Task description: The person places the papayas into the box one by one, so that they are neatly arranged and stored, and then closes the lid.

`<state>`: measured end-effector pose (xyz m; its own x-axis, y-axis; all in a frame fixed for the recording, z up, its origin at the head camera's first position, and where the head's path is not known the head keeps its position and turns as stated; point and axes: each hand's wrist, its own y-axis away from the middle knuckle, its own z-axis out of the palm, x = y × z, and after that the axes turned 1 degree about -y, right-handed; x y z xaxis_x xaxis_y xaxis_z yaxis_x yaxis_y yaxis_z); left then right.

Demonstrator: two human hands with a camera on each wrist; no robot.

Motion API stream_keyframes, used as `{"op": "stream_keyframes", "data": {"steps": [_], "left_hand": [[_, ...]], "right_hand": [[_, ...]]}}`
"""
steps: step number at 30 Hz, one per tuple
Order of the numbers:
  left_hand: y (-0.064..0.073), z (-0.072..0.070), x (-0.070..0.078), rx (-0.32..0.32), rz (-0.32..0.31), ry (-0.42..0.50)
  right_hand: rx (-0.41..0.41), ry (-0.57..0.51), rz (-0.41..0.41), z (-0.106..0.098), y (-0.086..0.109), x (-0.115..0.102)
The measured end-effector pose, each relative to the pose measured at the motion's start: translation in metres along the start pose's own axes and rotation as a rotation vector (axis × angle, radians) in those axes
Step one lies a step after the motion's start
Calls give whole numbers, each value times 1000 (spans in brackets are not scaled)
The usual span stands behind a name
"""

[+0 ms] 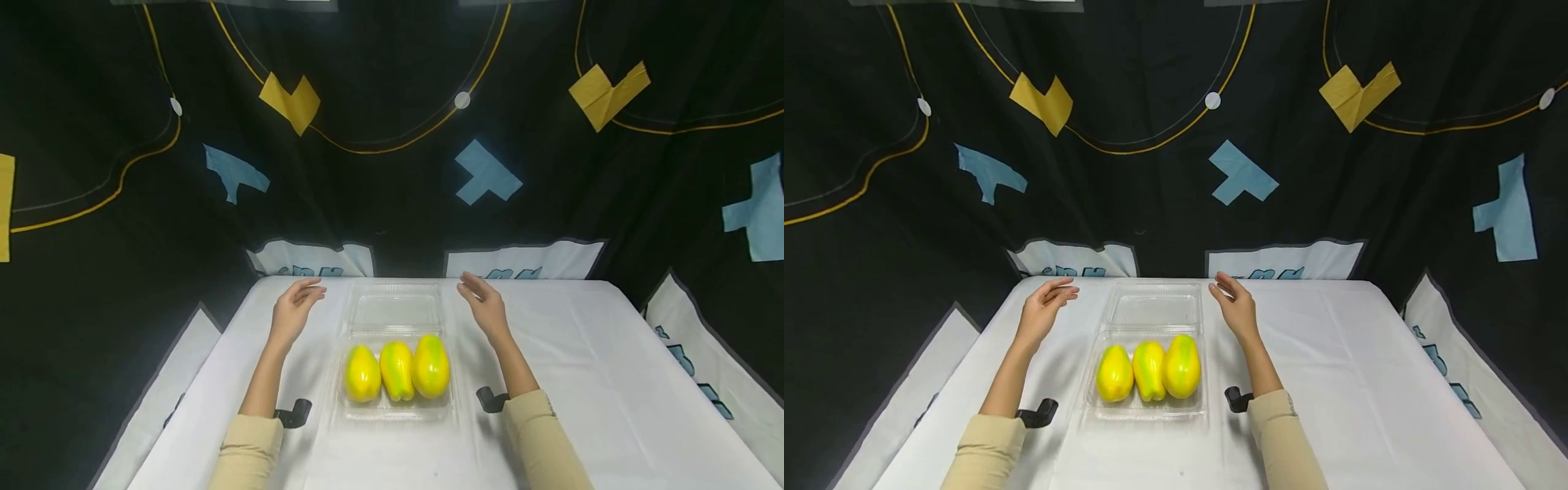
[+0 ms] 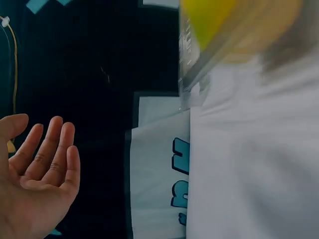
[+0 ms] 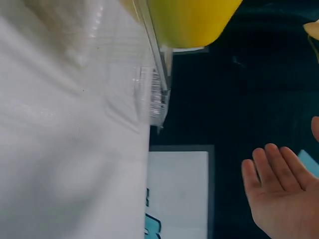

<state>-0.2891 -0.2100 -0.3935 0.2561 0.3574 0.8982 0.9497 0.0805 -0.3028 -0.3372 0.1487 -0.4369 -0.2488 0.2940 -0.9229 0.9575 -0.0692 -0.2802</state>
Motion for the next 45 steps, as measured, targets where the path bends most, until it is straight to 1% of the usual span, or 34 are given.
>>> {"op": "stream_keyframes", "data": {"steps": [2, 4, 5, 7, 10, 12, 14, 16, 18, 20, 21, 24, 28, 30, 32, 36, 39, 43, 45], "left_hand": [[-22, 3, -14, -4, -7, 9], [-41, 7, -32, -10, -25, 27], [-49, 11, -41, -13, -34, 40], [-58, 19, -56, -29, -71, 66], [-62, 35, -81, -76, -147, 59], [-58, 44, -96, -122, -209, 26], [-54, 53, -110, -172, -275, -27], [-50, 60, -118, -214, -330, -73], [-48, 66, -123, -255, -356, -102], [-47, 70, -125, -289, -369, -102], [-47, 71, -124, -306, -359, -101], [-48, 74, -122, -336, -360, -57], [-52, 75, -116, -340, -380, -16], [-53, 73, -114, -336, -381, -19], [-55, 72, -111, -326, -381, -32], [-59, 67, -106, -294, -362, -53], [-63, 64, -99, -266, -339, -12], [-70, 58, -85, -175, -332, 73], [-73, 55, -78, -128, -329, 88]], "right_hand": [[-4, -39, 36, 4, -9, 4], [-10, -63, 66, 8, -16, 9], [-15, -64, 78, 10, -19, 12], [-18, -61, 96, 14, -23, 22], [-43, -49, 134, 18, -22, 41], [-63, -41, 182, 21, -18, 54], [-90, -24, 236, 23, -13, 67], [-120, -3, 282, 25, -9, 77], [-141, 5, 315, 27, -7, 83], [-164, -6, 328, 30, -7, 86], [-174, -15, 333, 31, -8, 87], [-189, -43, 352, 35, -12, 85], [-203, -67, 386, 38, -18, 81], [-204, -101, 395, 39, -19, 79], [-205, -144, 397, 40, -20, 78], [-203, -238, 382, 41, -22, 74], [-178, -280, 354, 41, -26, 68], [-107, -229, 285, 40, -32, 54], [-70, -212, 263, 39, -34, 45]]}}
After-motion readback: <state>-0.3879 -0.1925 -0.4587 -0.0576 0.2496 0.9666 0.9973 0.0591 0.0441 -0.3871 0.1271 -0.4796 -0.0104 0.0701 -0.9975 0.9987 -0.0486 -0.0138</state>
